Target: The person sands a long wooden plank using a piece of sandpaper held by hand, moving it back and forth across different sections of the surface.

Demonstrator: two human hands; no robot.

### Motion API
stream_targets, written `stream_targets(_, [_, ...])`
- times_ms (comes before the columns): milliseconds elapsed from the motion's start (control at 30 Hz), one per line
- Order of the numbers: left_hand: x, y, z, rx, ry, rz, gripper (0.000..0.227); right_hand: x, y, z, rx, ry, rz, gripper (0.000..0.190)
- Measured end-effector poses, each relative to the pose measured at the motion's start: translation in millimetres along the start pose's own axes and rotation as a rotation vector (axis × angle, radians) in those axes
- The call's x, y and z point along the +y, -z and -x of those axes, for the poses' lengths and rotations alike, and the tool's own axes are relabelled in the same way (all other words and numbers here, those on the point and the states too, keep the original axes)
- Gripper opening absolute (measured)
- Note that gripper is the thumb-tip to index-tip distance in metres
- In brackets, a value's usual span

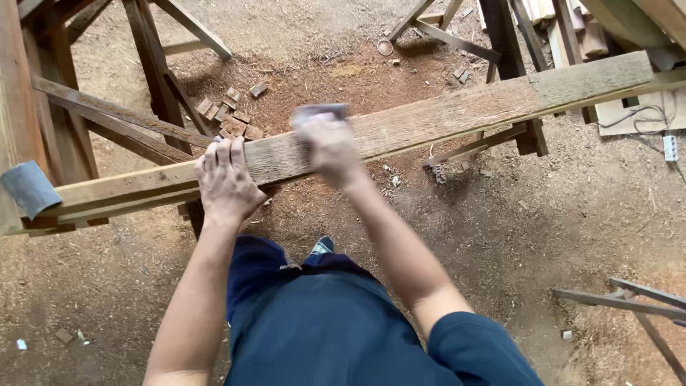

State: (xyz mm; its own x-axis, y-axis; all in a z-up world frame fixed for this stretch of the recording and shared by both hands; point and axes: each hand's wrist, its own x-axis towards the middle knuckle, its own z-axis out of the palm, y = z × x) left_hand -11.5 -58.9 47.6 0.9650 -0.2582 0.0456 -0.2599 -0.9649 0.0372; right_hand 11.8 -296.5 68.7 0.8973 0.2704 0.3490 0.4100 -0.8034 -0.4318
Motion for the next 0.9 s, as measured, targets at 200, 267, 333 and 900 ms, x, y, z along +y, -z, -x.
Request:
stream_targets(200, [-2,-13,-1,0.060,-0.010,-0.101,0.096,-33,25,33,0.244,0.270,-0.127,0.027])
stream_targets(267, [1,-4,-3,0.031,-0.012,0.056,0.103,8,63,48,0.189,-0.078,-0.013,0.043])
stream_targets(333, [0,-5,-1,0.140,-0.044,0.057,0.100,25,76,63,0.336,-0.018,0.362,0.038])
stream_targets(900, [-4,-3,-1,0.100,-0.036,0.016,0.098,95,106,83,0.345,-0.216,0.417,0.034])
